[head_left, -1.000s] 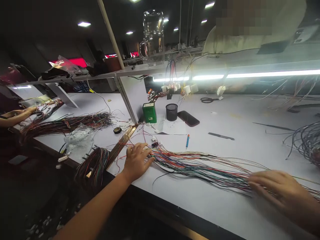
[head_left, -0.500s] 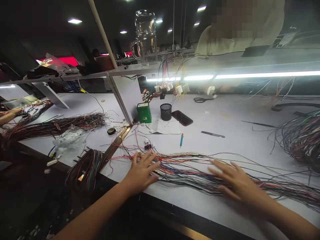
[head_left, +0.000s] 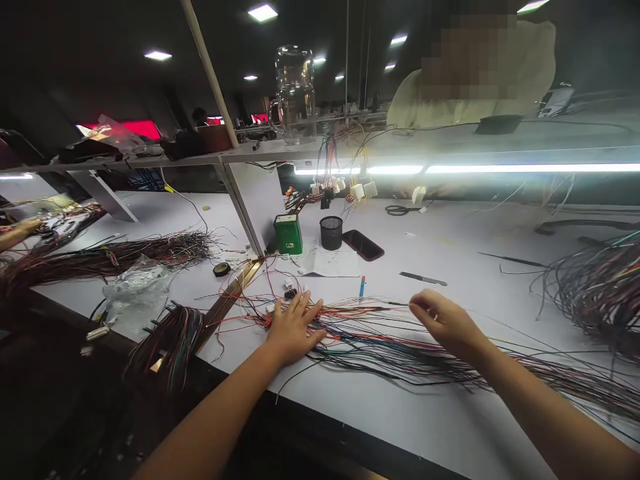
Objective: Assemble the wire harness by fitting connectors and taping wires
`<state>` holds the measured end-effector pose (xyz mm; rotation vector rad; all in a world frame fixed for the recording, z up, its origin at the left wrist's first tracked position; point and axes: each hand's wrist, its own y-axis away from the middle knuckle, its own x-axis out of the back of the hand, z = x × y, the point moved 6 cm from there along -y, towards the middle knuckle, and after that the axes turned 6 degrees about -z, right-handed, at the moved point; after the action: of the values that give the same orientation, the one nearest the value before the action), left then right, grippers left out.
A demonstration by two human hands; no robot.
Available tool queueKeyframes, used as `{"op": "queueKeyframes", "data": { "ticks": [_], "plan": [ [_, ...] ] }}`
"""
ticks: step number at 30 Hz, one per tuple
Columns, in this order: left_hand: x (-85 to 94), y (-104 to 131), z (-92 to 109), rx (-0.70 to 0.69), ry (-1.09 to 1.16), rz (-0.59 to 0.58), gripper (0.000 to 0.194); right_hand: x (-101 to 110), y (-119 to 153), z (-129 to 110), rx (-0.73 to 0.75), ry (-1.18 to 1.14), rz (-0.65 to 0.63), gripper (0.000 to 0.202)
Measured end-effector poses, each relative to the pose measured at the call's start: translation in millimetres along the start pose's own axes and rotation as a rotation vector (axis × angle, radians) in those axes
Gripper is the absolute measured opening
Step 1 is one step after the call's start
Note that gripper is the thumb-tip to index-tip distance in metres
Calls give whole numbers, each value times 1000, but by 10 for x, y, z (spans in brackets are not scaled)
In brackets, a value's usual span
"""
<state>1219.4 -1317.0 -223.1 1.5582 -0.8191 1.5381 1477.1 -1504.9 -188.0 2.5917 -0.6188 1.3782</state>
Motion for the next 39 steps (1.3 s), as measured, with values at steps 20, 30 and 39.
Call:
{"op": "queueKeyframes", "data": {
  "ticks": [20, 30, 39],
  "plan": [
    [-122, 21, 902, -193, 203, 68, 47, -335, -365, -112, 55, 246, -248, 25],
    [-6, 94, 959, -266, 94, 176, 43, -386, -642, -688, 277, 429, -278, 25],
    [-15, 72, 969, -296, 153, 102, 38, -189, -668, -569, 121, 568, -237, 36]
  ]
}}
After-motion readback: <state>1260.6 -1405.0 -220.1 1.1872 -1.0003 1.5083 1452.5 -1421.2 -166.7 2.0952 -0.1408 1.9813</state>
